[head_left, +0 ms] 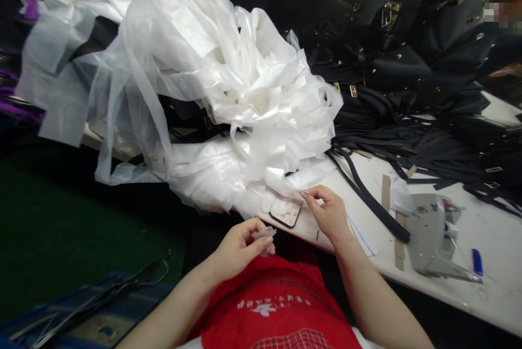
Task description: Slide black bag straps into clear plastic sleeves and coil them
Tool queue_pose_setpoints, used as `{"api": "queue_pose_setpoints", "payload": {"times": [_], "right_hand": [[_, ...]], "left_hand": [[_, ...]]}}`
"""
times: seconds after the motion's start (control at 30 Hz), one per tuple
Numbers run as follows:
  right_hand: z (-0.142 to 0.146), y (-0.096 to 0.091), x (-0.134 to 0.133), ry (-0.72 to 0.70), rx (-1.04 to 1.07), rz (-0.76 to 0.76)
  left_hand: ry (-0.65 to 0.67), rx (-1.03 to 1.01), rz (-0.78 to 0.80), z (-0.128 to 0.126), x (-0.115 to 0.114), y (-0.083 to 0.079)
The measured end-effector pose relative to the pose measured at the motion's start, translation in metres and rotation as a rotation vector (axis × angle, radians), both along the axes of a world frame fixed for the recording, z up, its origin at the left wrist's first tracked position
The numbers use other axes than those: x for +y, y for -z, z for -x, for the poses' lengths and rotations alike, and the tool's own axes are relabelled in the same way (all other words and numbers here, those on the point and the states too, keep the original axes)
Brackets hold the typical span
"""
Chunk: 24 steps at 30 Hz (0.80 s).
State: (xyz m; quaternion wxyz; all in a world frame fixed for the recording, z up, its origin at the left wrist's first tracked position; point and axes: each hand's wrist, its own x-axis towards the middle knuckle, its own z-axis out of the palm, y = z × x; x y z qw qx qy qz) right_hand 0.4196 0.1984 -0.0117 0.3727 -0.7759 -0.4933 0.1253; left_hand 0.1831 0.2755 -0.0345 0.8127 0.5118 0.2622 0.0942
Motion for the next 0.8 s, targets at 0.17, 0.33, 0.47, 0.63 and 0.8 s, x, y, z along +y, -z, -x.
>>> {"api": "queue_pose_setpoints", "payload": {"times": [0.17,0.33,0.47,0.63,0.8], "right_hand": [[-0.003,0.000,0.001,0.155,0.057,0.023],[-0.013,-0.003,-0.007,0.102,0.007,-0.038],[-0.022,-0.013,-0.020,0.131,-0.023,-0.114],[-0.026,-0.027,-0.037,0.170,-0.113,-0.075],[-0.030,-0.033,-0.057,0.094,-0.088,0.038]], "left_hand": [[0.019,0.032,-0.088,-0.006,0.004,-0.004],[0.020,0.067,-0.196,-0.008,0.004,-0.010],[0.045,0.110,-0.319,-0.009,0.001,-0.019],[0.107,0.060,-0.537,-0.020,-0.003,-0.044],[0.119,0.018,-0.669,-0.032,-0.007,-0.058]]}}
